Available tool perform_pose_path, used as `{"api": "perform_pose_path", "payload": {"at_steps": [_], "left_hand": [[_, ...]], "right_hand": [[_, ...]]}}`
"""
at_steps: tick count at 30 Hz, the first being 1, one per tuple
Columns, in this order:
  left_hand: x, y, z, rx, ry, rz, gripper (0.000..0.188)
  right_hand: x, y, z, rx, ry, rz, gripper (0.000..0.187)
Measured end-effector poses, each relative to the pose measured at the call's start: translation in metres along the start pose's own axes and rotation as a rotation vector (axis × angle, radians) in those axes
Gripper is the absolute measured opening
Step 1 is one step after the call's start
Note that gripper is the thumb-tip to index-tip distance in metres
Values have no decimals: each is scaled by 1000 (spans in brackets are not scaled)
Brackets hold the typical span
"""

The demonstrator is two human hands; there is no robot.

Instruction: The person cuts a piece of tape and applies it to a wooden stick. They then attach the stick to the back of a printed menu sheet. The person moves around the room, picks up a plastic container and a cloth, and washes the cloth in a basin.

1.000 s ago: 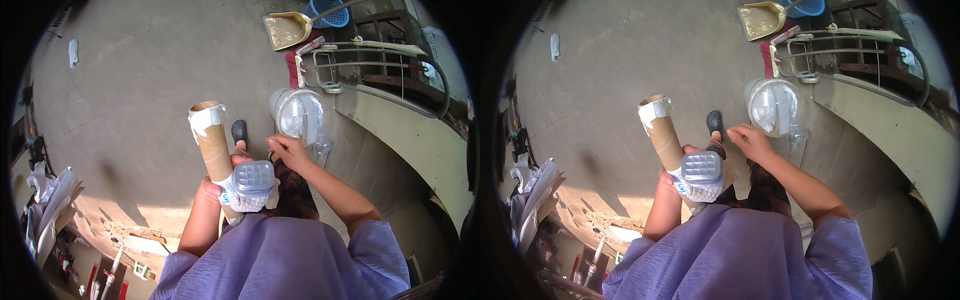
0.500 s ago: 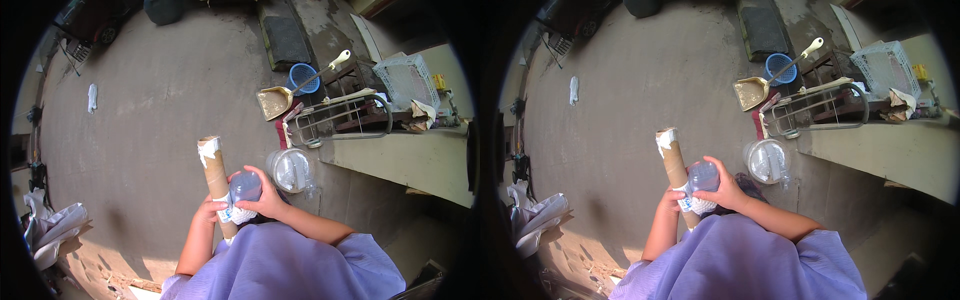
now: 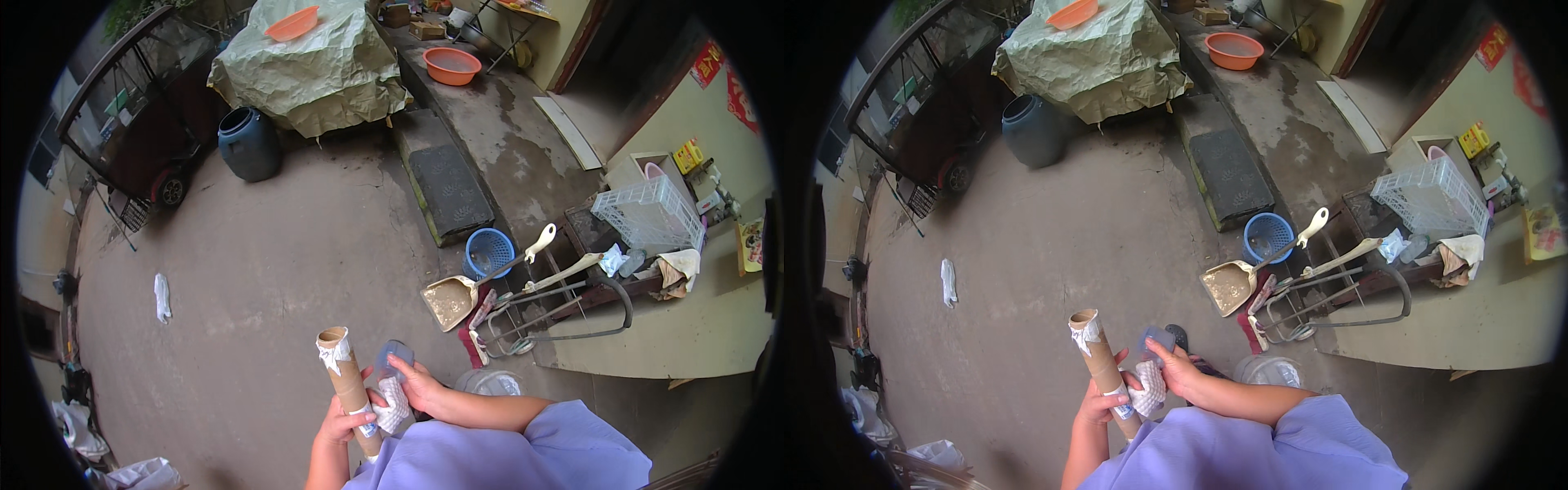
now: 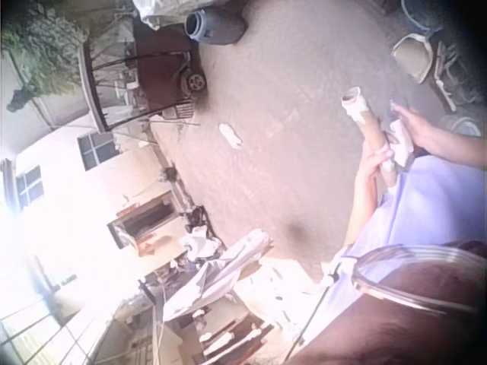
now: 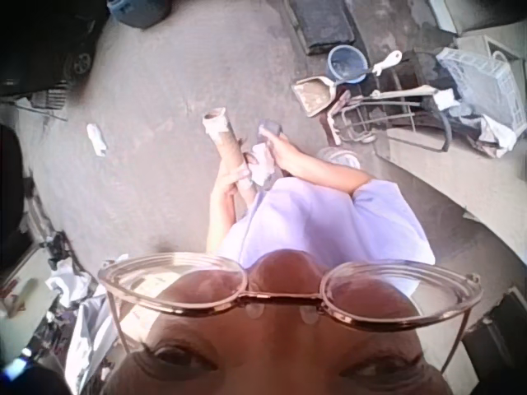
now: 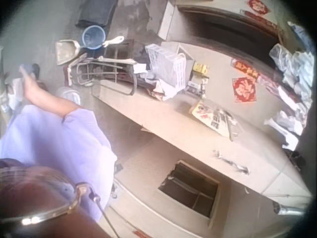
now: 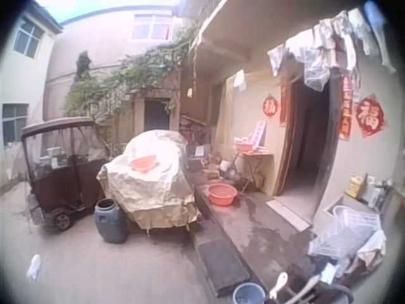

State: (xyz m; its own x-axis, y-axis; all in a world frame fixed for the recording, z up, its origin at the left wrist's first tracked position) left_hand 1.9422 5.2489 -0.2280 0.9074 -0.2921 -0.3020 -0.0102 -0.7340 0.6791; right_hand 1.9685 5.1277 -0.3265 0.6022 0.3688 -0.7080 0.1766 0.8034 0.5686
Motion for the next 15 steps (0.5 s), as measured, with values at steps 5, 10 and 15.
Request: {"api": "perform_pose_path", "payload": {"at_steps": [5,10,15], "left_hand": [[87,8,-102,127,35,-14,86],[200,13,-200,219,165,-48,81],[327,25,-246,98,161,50,78]], "right_hand": [[61,53,103,141,-8,96,47],[97,70,250,159,-232,79,49],[131,89,357,196,-298,201,60]]}}
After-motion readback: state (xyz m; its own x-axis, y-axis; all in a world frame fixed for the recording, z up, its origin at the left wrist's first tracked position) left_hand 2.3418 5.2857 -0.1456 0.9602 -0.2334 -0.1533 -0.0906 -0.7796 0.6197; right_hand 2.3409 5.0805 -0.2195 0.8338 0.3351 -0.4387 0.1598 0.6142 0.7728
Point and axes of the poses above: each hand's wrist, its own x-axis towards the middle knuckle, its own y-axis out of the palm, z = x × y, the point moved 8 cm from there along x, towards the middle knuckle, and after that the axes turned 9 degrees about -x, right-handed, at the moved point
